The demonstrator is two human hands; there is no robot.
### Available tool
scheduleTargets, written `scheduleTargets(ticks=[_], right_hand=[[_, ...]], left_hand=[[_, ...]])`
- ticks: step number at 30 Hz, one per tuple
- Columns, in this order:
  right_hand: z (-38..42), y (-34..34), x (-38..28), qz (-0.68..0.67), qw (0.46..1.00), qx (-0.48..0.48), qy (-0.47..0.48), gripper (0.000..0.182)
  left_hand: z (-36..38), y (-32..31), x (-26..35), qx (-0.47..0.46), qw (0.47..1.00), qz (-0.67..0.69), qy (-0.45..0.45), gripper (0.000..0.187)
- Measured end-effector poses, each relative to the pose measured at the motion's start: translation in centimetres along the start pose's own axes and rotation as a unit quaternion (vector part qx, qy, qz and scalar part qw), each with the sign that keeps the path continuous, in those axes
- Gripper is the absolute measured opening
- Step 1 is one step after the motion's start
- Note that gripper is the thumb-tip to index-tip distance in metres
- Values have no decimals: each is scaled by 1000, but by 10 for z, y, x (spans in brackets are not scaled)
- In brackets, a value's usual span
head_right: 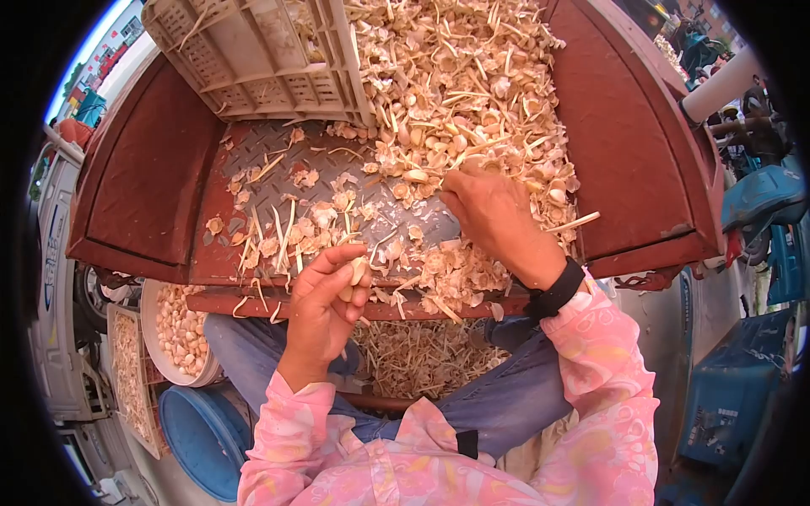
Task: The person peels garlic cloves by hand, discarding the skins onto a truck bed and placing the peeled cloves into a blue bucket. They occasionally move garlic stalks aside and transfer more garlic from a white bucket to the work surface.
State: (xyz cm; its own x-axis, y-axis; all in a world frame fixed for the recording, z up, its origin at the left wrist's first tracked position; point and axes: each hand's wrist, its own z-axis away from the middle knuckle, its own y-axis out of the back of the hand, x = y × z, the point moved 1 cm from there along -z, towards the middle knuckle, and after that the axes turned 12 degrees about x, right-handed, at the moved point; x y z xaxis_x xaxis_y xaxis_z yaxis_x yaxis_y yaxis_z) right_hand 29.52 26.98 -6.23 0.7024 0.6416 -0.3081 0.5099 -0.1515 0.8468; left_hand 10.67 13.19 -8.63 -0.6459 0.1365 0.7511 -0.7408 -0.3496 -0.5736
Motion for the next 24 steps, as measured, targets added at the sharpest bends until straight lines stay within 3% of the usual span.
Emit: scheduleTargets(ticks=[3, 7, 10, 14, 17, 18, 21, 24], right_hand=[[-10, -10, 31, 56, 997, 46, 12, 11], [-12, -26, 33, 81, 994, -66, 23, 19], [-7, -19, 20, -88, 994, -29, 53, 13], [3, -7, -13, -230, 969, -83, 27, 14], [6, -5, -25, -316, 942, -110, 2, 12], [8, -7, -25, -336, 936, -104, -14, 10], [12, -7, -28, -369, 920, -107, -77, 10], [14, -6, -30, -321, 944, -69, 13, 12]], left_hand=[[-5, 0, -2, 42, 995, 62, 65, 17], [-14, -4, -11, -11, 997, 36, 65, 13], [-18, -12, -9, 9, 997, -62, 36, 22], [-31, -22, -19, 56, 978, -189, -61, 32], [-33, -18, -22, 32, 981, -188, -30, 28], [-32, -20, -22, 52, 976, -203, -57, 23], [-29, -14, -21, 42, 996, -78, -2, 20], [-26, -14, -23, 51, 998, -25, 35, 19]])
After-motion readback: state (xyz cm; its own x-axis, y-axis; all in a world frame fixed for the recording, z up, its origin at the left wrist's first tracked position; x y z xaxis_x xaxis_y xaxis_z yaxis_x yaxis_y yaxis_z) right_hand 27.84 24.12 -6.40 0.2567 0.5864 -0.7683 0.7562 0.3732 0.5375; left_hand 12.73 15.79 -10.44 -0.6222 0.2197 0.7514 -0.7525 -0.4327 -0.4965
